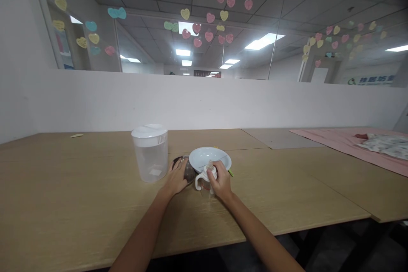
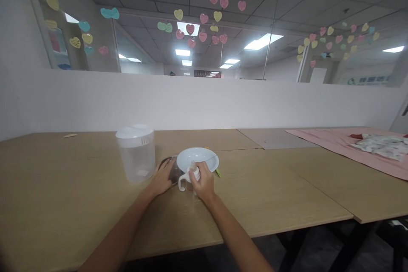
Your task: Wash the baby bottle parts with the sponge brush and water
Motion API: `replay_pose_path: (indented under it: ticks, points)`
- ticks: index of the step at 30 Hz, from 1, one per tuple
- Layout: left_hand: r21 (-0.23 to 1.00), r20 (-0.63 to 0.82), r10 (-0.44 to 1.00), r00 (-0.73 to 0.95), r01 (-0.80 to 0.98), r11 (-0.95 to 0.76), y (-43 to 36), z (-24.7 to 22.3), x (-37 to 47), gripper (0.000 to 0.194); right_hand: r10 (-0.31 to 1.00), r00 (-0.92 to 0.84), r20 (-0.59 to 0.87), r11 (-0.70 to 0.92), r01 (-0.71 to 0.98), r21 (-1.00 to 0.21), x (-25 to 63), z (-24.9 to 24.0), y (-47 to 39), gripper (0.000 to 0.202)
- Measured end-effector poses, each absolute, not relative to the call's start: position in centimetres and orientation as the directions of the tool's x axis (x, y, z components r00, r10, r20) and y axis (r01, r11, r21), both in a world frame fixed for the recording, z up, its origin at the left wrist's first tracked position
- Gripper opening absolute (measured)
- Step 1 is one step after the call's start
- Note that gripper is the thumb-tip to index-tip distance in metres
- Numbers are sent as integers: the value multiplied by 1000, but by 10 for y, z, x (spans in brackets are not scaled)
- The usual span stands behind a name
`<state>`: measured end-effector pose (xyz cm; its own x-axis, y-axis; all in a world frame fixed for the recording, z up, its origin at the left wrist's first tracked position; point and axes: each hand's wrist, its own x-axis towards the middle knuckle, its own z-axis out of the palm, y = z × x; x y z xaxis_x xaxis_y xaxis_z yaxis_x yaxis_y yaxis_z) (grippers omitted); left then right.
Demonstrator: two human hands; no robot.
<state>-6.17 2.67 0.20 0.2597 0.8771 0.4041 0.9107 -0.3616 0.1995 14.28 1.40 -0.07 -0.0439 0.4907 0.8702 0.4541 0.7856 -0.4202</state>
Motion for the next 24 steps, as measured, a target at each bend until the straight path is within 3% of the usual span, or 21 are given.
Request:
replay_pose_path:
  ticks: [18, 24]
  points:
    - [64, 537, 802, 262, 935, -348, 20, 6, -57, 60, 493, -41, 869, 783, 456, -423, 142, 1, 12, 18]
    - [159, 525, 840, 139, 953, -257, 17, 13, -53, 31, 502, -45, 864, 783, 447, -432, 142, 1, 12, 19]
